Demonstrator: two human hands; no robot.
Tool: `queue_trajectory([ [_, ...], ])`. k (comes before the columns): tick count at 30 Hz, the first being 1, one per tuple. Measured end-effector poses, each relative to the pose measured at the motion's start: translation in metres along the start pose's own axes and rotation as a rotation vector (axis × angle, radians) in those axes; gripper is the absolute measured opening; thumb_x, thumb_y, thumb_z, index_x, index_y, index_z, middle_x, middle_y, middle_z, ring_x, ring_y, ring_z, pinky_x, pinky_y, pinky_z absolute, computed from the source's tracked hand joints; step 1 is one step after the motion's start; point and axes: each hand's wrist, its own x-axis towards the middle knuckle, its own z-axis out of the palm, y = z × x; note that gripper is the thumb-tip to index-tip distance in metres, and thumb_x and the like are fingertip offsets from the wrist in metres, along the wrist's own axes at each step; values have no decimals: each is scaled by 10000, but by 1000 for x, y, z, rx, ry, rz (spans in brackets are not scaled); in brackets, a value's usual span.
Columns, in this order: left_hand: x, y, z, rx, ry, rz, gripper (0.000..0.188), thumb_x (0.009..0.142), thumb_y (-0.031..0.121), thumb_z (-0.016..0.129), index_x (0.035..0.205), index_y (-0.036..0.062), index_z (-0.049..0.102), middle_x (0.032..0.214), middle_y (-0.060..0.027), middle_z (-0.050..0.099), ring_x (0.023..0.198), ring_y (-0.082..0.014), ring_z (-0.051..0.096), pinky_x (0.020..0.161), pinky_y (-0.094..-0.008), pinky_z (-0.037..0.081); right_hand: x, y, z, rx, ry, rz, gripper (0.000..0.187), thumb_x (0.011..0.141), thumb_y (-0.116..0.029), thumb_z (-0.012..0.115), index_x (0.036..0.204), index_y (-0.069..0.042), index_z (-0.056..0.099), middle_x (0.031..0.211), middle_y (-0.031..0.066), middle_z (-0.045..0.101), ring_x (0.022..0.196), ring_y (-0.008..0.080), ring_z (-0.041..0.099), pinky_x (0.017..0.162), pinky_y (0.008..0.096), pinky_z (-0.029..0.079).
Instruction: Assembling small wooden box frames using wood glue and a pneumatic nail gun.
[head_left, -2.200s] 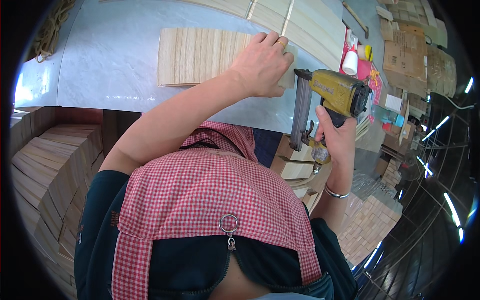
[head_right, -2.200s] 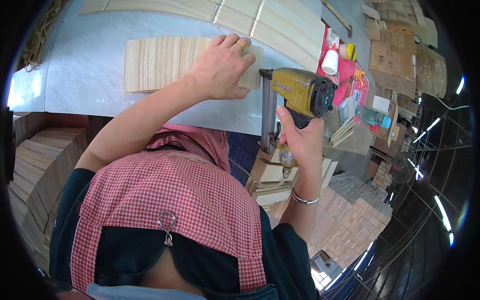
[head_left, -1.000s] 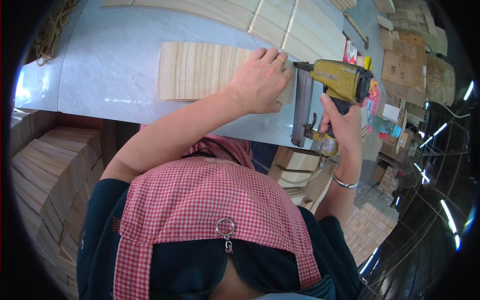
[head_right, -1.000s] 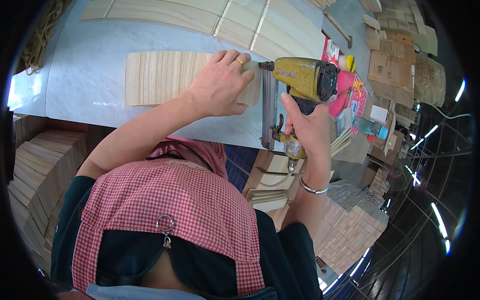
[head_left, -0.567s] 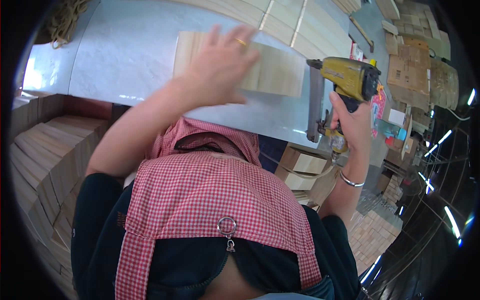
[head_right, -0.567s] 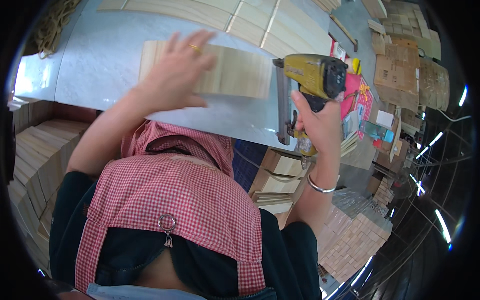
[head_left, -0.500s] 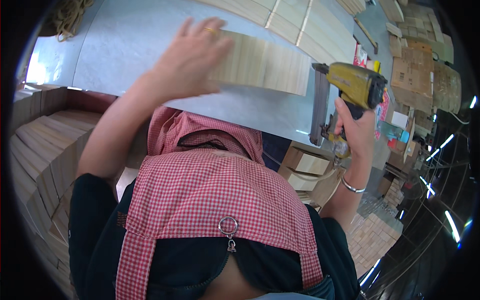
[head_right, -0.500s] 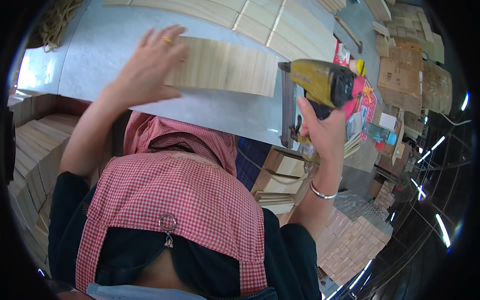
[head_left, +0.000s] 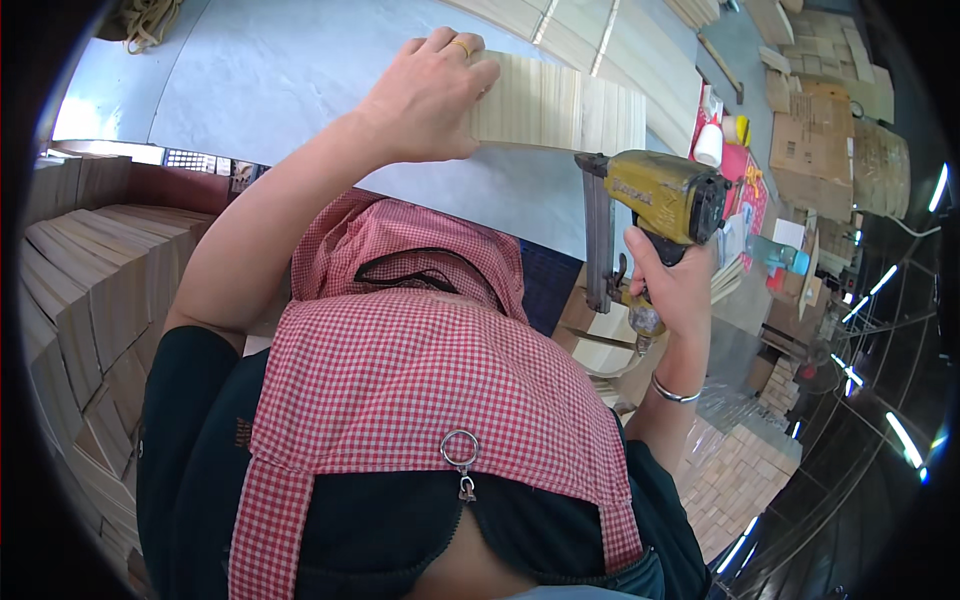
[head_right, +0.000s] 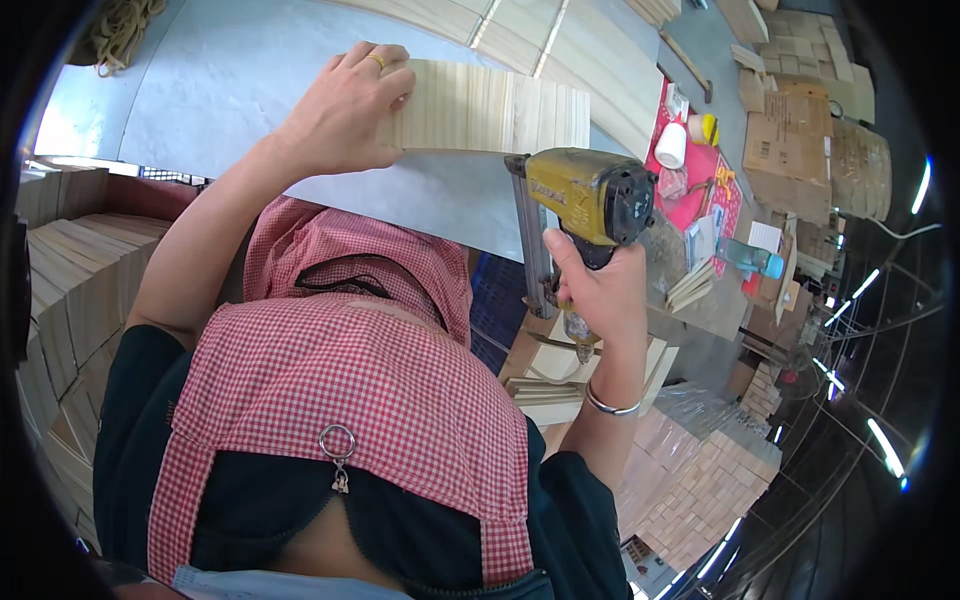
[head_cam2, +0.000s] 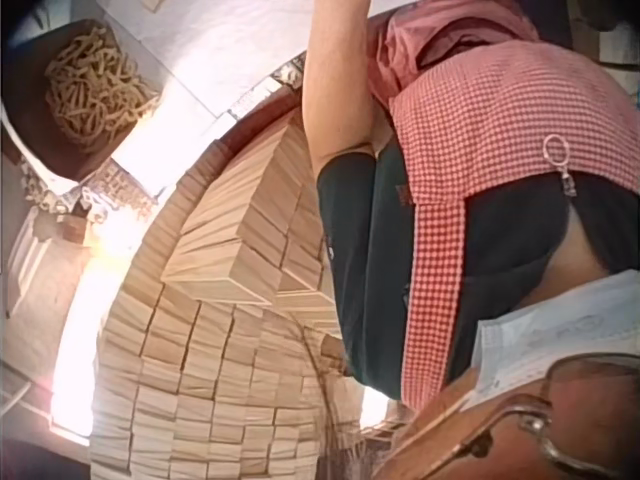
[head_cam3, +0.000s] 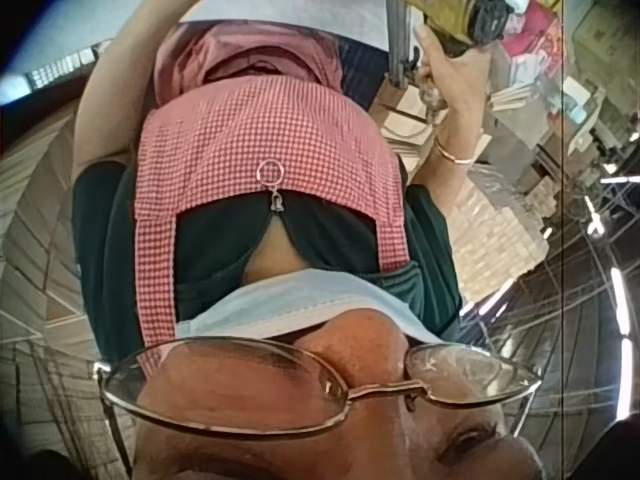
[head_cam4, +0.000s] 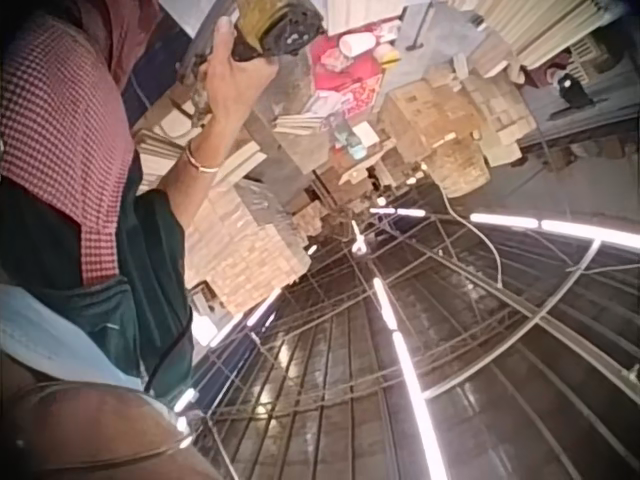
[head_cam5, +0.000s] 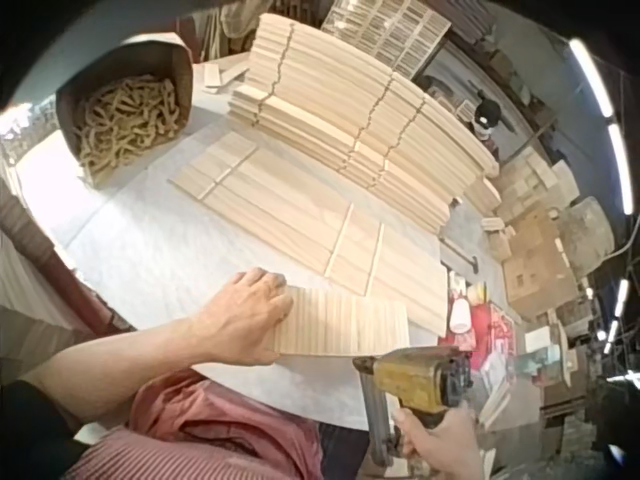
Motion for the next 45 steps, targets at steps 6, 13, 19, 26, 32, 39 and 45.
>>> queue_trajectory([
  [6, -4, -2, 5, -31, 37, -4, 395, 637, 173, 768, 1000, 69, 649, 1233, -144, 601, 1124, -314, 558, 959, -423, 474, 8, -1, 4, -6, -33, -11, 211, 886, -172, 765, 871, 18, 676, 572, 7, 579, 412, 86, 499, 401, 218, 398],
  [13, -5, -2, 9, -73, 92, -7, 374, 633, 185, 766, 967, 78, 637, 1258, -129, 589, 1138, -310, 547, 958, -424, 470, 10, -2, 6, 27, -25, 55, 211, 888, -166, 763, 891, 23, 670, 577, 6, 579, 413, 89, 499, 404, 221, 408],
  [19, -7, -4, 10, -102, 112, -14, 351, 634, 188, 766, 939, 84, 626, 1257, -124, 587, 1143, -310, 539, 969, -421, 467, 12, -5, 5, -17, -32, 77, 216, 890, -169, 762, 919, 23, 667, 589, 15, 586, 418, 89, 500, 405, 221, 413],
  [26, -22, -26, 9, -225, 120, 37, 404, 635, 186, 779, 966, 80, 573, 1299, -127, 548, 1125, -318, 550, 982, -437, 470, 1, -32, 16, -59, 11, 9, 200, 878, -143, 769, 937, 19, 667, 635, 28, 609, 433, 87, 507, 407, 212, 413],
  [32, -33, -40, 5, -498, 43, 27, 472, 637, 176, 786, 1020, 76, 529, 1338, -137, 512, 1106, -337, 569, 971, -436, 498, -13, -45, 44, -18, -38, -2, 194, 865, -115, 780, 953, 18, 670, 677, 29, 634, 449, 86, 518, 412, 205, 414],
  [39, -35, -43, 21, -523, 44, 7, 606, 607, 126, 807, 1112, 104, 471, 1481, -140, 431, 1090, -365, 599, 957, -418, 550, -16, -56, 69, -32, -172, -84, 223, 868, -112, 782, 1005, 21, 666, 702, 33, 647, 462, 89, 530, 414, 204, 419],
  [45, -37, -43, 26, -530, 116, 28, 607, 608, 156, 800, 1113, 85, 471, 1463, -152, 452, 1125, -355, 588, 987, -425, 529, -17, -56, 79, -33, -210, -15, 258, 877, -113, 775, 1058, 26, 653, 726, 46, 653, 468, 92, 534, 416, 203, 426],
])
